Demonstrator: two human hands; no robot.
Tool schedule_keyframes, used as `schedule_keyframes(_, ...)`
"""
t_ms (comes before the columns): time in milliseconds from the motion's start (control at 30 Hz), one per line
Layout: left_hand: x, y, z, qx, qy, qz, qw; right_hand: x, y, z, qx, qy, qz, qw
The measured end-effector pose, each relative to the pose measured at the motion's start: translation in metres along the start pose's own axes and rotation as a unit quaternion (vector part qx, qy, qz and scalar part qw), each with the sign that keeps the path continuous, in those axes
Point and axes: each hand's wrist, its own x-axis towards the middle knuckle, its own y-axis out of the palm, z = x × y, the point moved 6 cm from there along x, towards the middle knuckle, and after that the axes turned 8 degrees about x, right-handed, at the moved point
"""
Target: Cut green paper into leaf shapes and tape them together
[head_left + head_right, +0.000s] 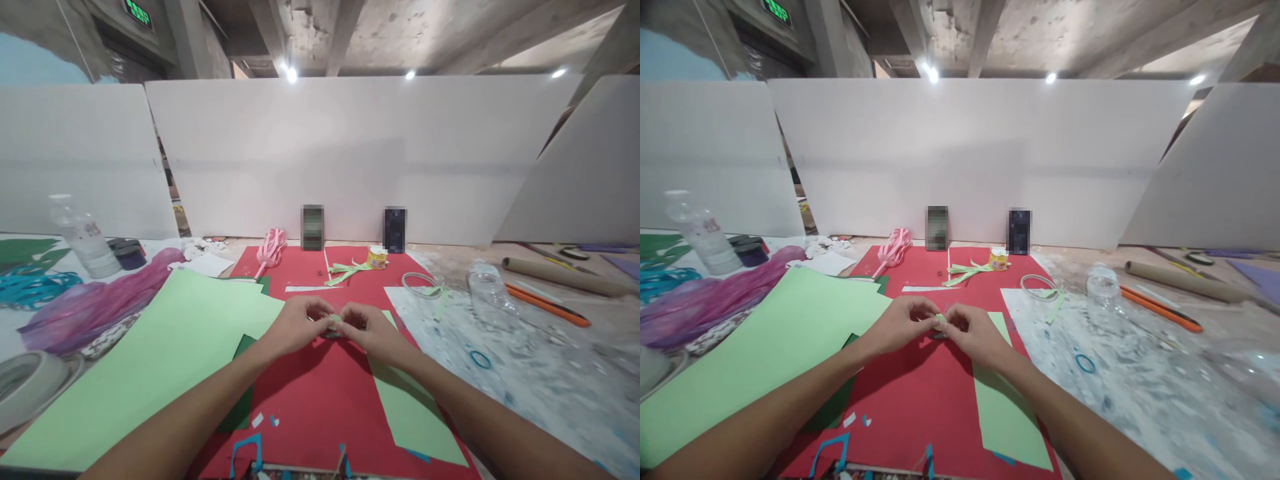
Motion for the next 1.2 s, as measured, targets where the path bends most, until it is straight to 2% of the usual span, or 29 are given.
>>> schedule_keyframes(133, 0.003, -0.007, 0.005, -0.008, -0.001, -0.018, 1.0, 0.005, -0.015, -0.002, -0.019, 0.002, -0.021, 1.0)
schedule_keyframes(267, 0.007, -0.015, 0.014, 0.0, -0.007, -0.049, 0.999, 0.01, -0.051, -0.002, -0.154, -0.015, -0.075, 0.985)
schedule_keyframes(367, 0.01, -0.019, 0.023, 0.018, -0.015, -0.055, 0.998, 0.01, -0.067, -0.005, -0.221, 0.01, -0.038, 0.974)
schedule_keyframes(433, 0.012, -0.021, 0.03, 0.031, -0.023, -0.054, 0.998, 0.009, -0.067, -0.005, -0.232, 0.026, 0.001, 0.972)
schedule_keyframes(533, 0.015, -0.022, 0.038, 0.039, -0.036, -0.048, 0.997, 0.006, -0.053, 0.0, -0.228, 0.03, 0.046, 0.972)
schedule_keyframes(667, 0.018, -0.021, 0.04, 0.06, -0.018, -0.049, 0.997, 0.007, -0.023, 0.008, -0.239, 0.013, 0.104, 0.965)
schedule_keyframes(800, 0.02, -0.024, 0.042, 0.102, -0.007, -0.07, 0.992, 0.002, 0.001, 0.021, -0.232, -0.012, 0.173, 0.957)
schedule_keyframes(900, 0.02, -0.024, 0.043, 0.138, -0.002, -0.076, 0.988, -0.019, 0.018, 0.039, -0.2, -0.014, 0.237, 0.951)
schedule_keyframes(1033, 0.019, -0.02, 0.045, 0.159, -0.004, -0.065, 0.985, -0.064, 0.05, 0.059, -0.194, -0.04, 0.336, 0.921)
schedule_keyframes(1100, 0.018, -0.02, 0.045, 0.162, -0.005, -0.062, 0.985, -0.08, 0.064, 0.062, -0.202, -0.055, 0.352, 0.912)
schedule_keyframes(1200, 0.018, -0.02, 0.043, 0.168, 0.0, -0.059, 0.984, -0.08, 0.067, 0.057, -0.144, -0.036, 0.321, 0.935)
